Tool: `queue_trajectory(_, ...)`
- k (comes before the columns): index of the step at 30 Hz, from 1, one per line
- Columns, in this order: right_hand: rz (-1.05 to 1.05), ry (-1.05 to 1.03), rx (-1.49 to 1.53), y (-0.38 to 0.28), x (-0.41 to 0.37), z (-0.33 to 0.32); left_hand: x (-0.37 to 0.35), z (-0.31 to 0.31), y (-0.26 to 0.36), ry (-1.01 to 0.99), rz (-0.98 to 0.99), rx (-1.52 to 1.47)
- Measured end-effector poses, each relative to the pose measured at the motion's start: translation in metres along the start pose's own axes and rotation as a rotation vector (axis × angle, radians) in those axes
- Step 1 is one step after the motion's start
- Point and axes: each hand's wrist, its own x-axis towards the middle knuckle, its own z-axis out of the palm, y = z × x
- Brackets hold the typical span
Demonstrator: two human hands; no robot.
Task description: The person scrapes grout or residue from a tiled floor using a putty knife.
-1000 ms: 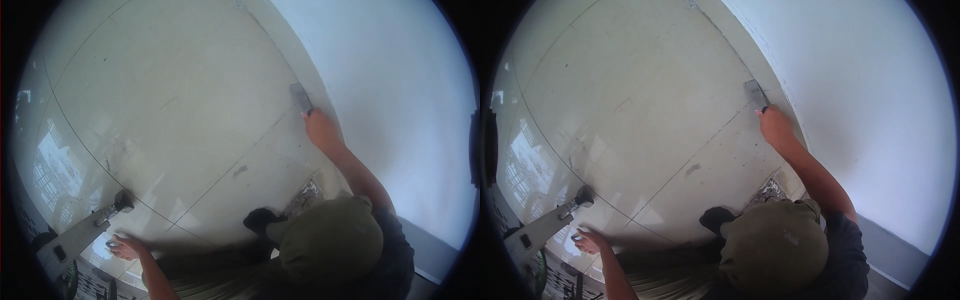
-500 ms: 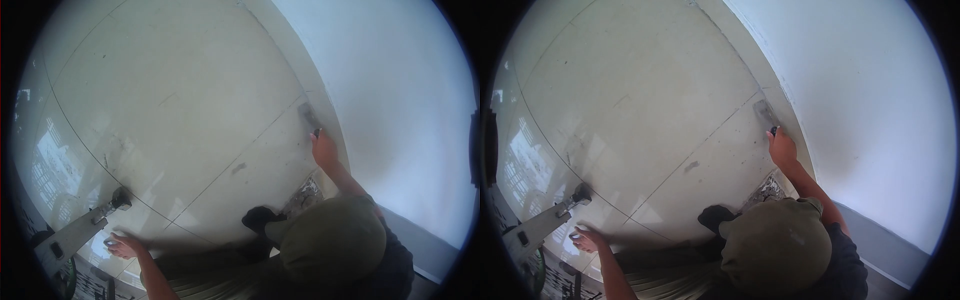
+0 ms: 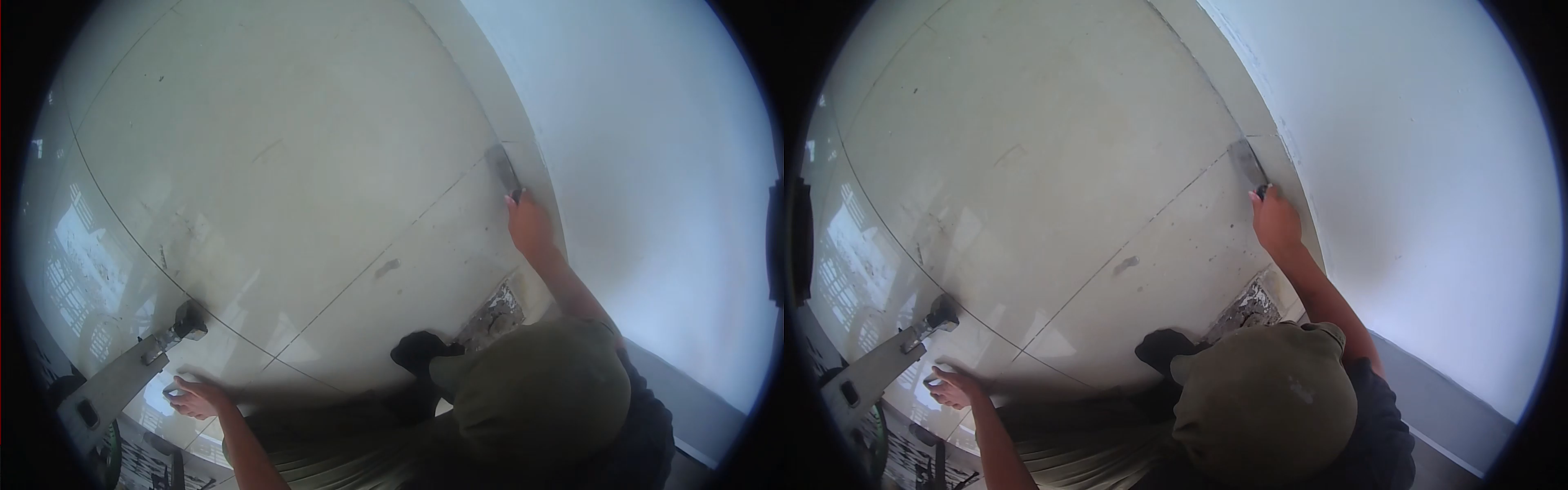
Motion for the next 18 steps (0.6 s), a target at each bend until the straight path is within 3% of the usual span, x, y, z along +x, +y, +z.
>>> queue_trajectory(5, -0.08, 0.111, 0.081, -0.069, 0.062, -0.033, -0.002, 0.011, -0.012, 0.069, 0.026, 0.001)
queue_trajectory(11, -0.046, 0.046, 0.024, -0.045, 0.02, -0.022, 0.004, 0.012, -0.005, 0.058, 0.003, 0.017)
queue_trajectory(18, -0.039, 0.066, 0.142, -0.073, 0.052, -0.021, 0.008, 0.018, -0.015, 0.06, 0.035, 0.036)
